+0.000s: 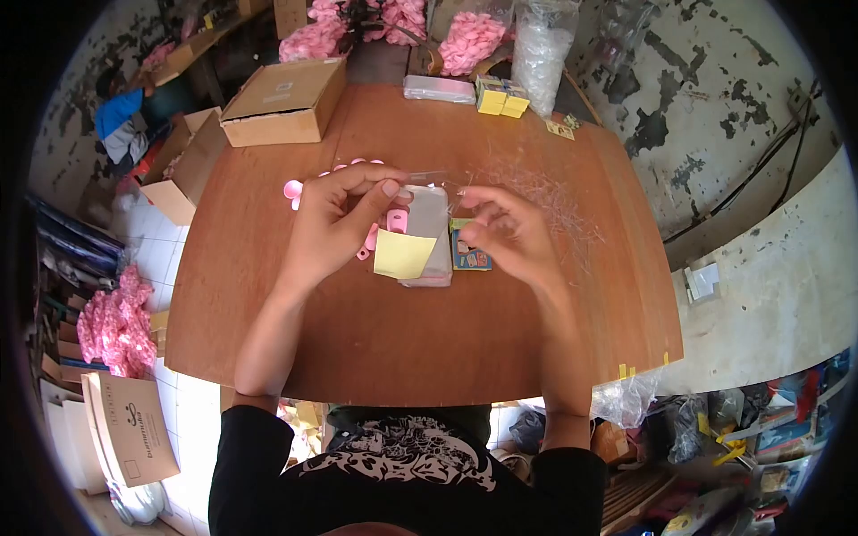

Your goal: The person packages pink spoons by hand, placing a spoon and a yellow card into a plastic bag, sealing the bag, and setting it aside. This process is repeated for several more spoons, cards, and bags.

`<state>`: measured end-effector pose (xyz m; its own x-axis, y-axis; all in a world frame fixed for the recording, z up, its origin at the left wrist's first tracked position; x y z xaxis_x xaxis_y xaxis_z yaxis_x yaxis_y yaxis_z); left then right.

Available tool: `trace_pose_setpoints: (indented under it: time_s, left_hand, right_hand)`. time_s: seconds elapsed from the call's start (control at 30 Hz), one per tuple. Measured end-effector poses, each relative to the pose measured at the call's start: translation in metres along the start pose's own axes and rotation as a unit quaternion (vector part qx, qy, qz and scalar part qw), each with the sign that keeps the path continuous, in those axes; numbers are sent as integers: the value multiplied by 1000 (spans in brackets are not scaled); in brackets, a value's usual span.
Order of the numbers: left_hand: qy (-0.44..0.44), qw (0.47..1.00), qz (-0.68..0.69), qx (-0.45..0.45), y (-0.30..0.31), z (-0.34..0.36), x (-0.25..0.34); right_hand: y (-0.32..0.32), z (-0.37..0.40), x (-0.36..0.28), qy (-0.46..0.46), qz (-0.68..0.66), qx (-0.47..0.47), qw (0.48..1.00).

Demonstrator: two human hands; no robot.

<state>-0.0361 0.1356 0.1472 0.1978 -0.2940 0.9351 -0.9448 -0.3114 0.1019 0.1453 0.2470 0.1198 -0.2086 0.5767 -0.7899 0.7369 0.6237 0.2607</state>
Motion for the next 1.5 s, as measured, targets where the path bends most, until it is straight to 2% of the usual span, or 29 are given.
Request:
trace_pose_setpoints:
  time_s: [0.13,0.27,0.3,0.37,0.4,0.5,0.57,0.63,0.73,0.83,0.9,1.03,1.17,1.23,1.3,1.43,1.5]
  left_hand:
    - [14,997,74,-14,2,-1,-2]
    - [27,986,153,-56,4,0,3]
    - [25,987,151,-54,4,-1,1]
    - [-42,994,72,-70,-3,-1,3]
    - [39,992,65,-105,-4,-2,-3]
    - [81,990,73,-93,-4,-5,-12]
    - [78,991,67,-82,-3,-6,-13]
    - [73,993,60,-70,-2,-6,-12]
    - [65,993,77,-64,-1,-7,-12]
    - [16,997,62,-53,1,-9,-11]
    - [58,991,98,-64,3,-9,-16]
    - [61,993,85,-51,7,-12,-26]
    - [65,986,137,-75,4,-10,-14]
    - [81,979,169,-79,3,-9,-14]
    - [36,987,140,-70,5,-9,-13]
    - [28,986,150,-71,3,-8,-12]
    - [-28,990,118,-73,5,-8,-11]
  right_hand:
    - [-40,-17,-19,78,-6,1,997]
    - [-48,-25,-35,96,-19,41,994]
    - [-46,-25,-35,91,-10,51,994]
    - [-47,-25,-41,88,-1,60,994]
    - [-46,-25,-44,84,6,76,994]
    - [-39,-25,-45,85,32,111,990]
    - [-31,-23,-41,86,51,132,986]
    - [-27,-25,-33,75,-52,121,988]
    - [-34,-27,-28,50,-103,82,990]
    - [-30,-25,-27,27,-38,69,997]
    - [-28,-26,-29,35,-41,73,996]
    - [-25,-27,-28,49,-85,64,993]
    - [-22,-27,-33,82,-120,90,985]
    - [-20,-28,-36,124,-81,47,988]
    - [-20,-28,-38,137,-89,39,986]
    - [-20,-27,-42,151,-89,22,984]
    - [-20,-27,-42,149,-87,21,985]
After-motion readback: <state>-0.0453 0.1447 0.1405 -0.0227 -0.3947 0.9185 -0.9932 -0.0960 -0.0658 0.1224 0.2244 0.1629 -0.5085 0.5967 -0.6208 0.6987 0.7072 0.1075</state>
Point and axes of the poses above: each hand's wrist, its own z-axis away from the middle knuckle, its own y-axis out of the back of the hand, x = y × z, the point moved 7 cm from there along -z, towards the middle knuckle, and after that the axes turned 10 degrees about y, right-handed, at the moved point
